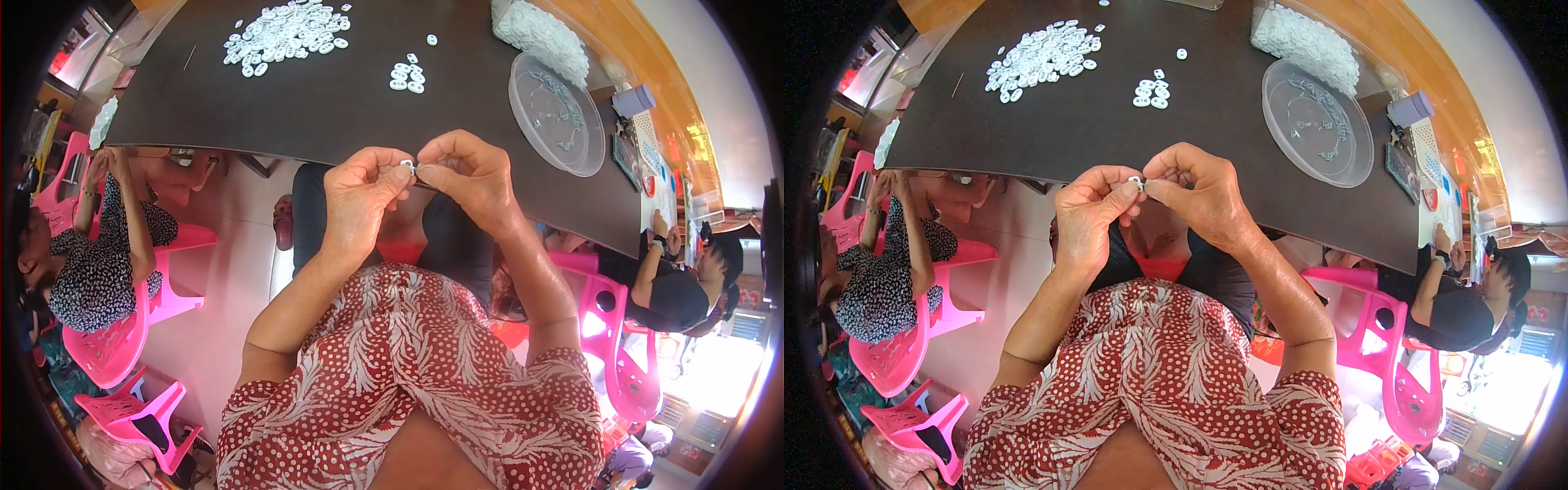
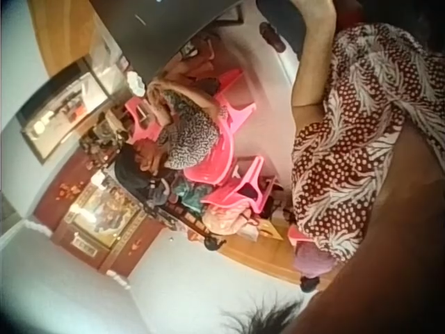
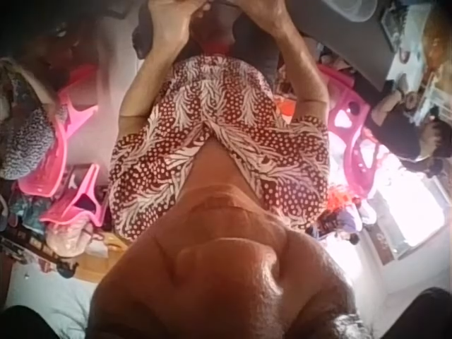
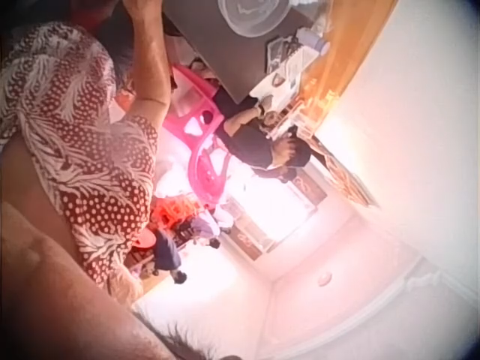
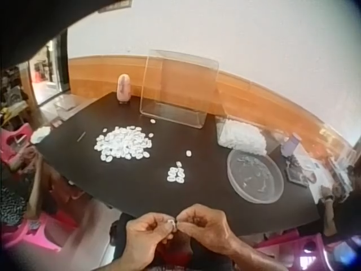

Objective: Inspecting and sorting small white plastic components on a workbench.

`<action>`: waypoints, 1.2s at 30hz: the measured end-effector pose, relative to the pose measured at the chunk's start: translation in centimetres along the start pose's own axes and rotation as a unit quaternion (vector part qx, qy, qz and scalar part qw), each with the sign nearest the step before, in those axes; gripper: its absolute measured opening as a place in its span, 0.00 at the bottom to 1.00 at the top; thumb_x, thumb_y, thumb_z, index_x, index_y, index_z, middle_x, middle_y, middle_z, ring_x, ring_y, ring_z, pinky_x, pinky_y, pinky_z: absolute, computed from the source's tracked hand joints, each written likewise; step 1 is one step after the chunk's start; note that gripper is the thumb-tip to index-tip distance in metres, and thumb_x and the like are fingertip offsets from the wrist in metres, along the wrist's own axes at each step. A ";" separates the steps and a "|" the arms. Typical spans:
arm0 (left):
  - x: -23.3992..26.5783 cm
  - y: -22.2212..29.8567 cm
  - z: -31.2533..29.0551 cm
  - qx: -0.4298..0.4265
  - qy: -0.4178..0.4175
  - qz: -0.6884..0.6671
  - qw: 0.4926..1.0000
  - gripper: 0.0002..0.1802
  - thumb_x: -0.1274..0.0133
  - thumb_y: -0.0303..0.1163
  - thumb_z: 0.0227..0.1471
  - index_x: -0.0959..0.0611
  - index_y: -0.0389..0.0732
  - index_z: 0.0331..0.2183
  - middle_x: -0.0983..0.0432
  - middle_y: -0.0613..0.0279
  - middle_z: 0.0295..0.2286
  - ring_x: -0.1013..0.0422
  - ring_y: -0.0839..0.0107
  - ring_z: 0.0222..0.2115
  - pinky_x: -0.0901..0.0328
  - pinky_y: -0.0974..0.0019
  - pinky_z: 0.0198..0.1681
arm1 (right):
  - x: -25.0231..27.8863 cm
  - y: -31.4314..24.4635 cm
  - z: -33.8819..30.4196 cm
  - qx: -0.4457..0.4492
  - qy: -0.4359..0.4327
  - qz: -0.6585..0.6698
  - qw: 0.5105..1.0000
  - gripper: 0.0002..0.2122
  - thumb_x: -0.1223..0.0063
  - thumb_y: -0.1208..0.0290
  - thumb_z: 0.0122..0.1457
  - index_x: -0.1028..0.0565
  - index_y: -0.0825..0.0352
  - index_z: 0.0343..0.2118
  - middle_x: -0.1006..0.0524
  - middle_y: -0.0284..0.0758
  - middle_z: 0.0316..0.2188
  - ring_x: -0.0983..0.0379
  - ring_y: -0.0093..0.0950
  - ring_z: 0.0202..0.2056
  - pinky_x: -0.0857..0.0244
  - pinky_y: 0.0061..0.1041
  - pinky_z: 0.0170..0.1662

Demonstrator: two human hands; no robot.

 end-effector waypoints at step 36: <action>1.0 -0.4 -0.8 -0.022 0.011 0.051 0.998 0.06 0.47 0.24 0.50 0.21 0.31 0.32 0.25 0.63 0.24 0.33 0.81 0.20 0.40 0.80 0.21 | -1.2 0.8 -0.1 0.006 -0.001 -0.014 1.000 0.06 0.46 0.83 0.49 0.27 0.72 0.31 0.25 0.31 0.28 0.29 0.17 0.31 0.34 0.16 0.36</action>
Point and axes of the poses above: each hand's wrist, its own z-axis towards the middle knuckle, its own x-axis out of the back of the hand, y = z × x, the point moved 1 cm from there along z, towards the middle knuckle
